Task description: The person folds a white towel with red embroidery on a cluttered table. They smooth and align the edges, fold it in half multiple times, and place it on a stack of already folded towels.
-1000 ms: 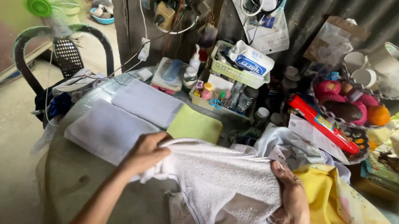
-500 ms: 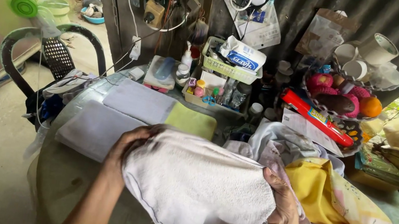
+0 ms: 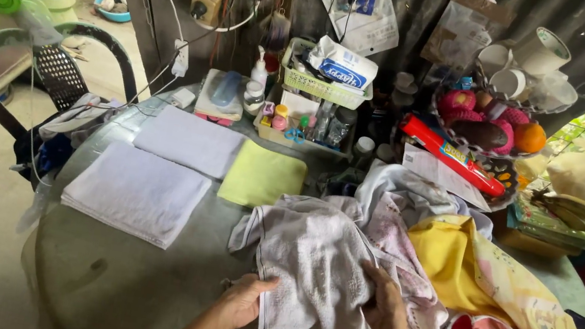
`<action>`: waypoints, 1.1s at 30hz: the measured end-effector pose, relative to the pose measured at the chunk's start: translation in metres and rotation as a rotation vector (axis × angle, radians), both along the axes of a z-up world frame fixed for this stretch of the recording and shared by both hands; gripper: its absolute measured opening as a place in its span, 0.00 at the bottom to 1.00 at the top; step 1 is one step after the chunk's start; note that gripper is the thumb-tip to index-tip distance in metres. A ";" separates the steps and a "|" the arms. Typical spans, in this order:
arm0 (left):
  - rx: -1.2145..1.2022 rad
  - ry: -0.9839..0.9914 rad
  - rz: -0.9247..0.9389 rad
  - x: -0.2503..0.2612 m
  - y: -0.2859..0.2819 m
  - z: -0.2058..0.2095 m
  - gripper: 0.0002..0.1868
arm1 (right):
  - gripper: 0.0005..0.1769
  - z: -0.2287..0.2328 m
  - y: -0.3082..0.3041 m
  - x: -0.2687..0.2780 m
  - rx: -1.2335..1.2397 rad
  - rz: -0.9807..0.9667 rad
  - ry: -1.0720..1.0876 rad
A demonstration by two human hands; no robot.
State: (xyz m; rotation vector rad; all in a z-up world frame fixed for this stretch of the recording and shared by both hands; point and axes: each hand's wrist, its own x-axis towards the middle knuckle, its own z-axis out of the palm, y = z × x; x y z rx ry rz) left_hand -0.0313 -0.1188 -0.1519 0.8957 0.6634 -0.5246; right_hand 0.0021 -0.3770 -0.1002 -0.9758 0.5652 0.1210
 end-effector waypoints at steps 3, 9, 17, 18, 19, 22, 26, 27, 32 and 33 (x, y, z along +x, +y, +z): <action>0.128 -0.198 0.041 0.013 0.008 -0.036 0.12 | 0.12 0.014 0.006 -0.005 -0.068 -0.015 0.030; 0.469 -0.267 -0.130 0.003 0.043 0.061 0.18 | 0.28 -0.009 0.004 -0.022 -0.886 0.244 -0.949; 0.294 -0.870 0.416 0.025 0.102 0.167 0.20 | 0.55 0.051 0.077 -0.065 -1.091 0.259 -0.280; 0.296 -0.869 0.418 0.024 0.104 0.181 0.20 | 0.55 0.029 0.079 -0.064 -1.090 0.261 -0.281; 0.372 -0.917 0.378 0.023 0.106 0.194 0.16 | 0.61 0.007 0.082 -0.064 -1.539 0.334 -0.323; 0.490 -0.980 0.309 0.018 0.105 0.233 0.13 | 0.63 -0.034 0.082 -0.068 -2.080 0.266 -0.466; 0.486 -1.000 0.228 0.032 0.107 0.247 0.12 | 0.55 -0.066 0.050 -0.046 -2.226 0.057 -0.566; 0.492 -1.002 0.227 0.034 0.109 0.246 0.12 | 0.55 -0.069 0.038 -0.046 -2.221 0.055 -0.569; 0.344 -1.040 0.063 0.032 0.122 0.258 0.13 | 0.40 -0.074 -0.020 -0.039 -2.323 -0.044 -0.403; 0.348 -1.040 0.070 0.030 0.123 0.264 0.13 | 0.40 -0.076 -0.026 -0.038 -2.322 -0.042 -0.412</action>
